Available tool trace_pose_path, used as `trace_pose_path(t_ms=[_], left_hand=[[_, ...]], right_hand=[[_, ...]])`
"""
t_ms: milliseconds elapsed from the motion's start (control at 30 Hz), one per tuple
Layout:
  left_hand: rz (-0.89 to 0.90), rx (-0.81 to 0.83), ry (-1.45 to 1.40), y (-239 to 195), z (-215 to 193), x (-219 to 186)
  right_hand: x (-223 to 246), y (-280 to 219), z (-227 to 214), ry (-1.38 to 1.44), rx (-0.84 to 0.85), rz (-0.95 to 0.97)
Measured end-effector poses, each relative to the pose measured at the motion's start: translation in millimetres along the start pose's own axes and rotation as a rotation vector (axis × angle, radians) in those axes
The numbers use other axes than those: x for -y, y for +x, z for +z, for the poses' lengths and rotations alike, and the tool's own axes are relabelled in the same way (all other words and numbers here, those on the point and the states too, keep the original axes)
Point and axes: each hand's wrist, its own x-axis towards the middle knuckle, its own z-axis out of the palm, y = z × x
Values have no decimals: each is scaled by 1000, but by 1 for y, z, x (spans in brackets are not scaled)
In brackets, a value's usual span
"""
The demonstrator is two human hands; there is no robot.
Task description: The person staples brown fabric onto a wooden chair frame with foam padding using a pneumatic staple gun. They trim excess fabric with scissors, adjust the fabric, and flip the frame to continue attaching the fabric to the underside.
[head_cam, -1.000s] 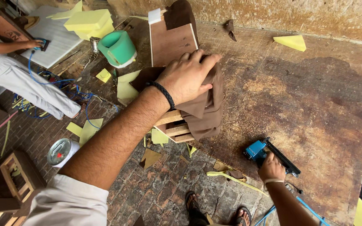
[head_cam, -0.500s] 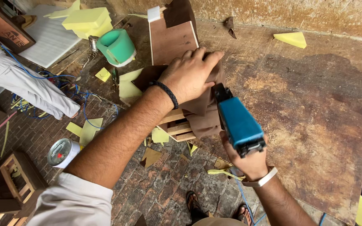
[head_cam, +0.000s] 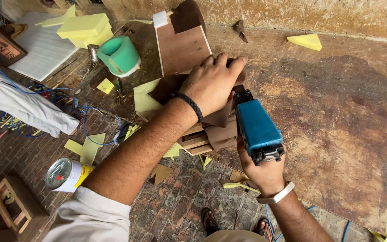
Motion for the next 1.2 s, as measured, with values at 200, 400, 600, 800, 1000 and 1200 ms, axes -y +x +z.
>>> trace_pose_path(t_ms=[200,400,600,800,1000,1200], left_hand=[[8,-3,-25,-1,-3,-1],[18,-58,-32,-1,3,0],[-7,-105,-83,27,11,-11],[-12,-305,-16,66,27,-46],[99,-798,-566,-132,109,-51],[-524,-301,-896,-248,165,-34]], right_hand=[[-10,-3,-13,50,22,110],[-42,-20,-32,-1,47,273],[-57,-40,-44,368,73,398],[-54,-50,-38,692,113,422],[-77,-70,-7,686,252,613],[-71,-91,72,568,471,667]])
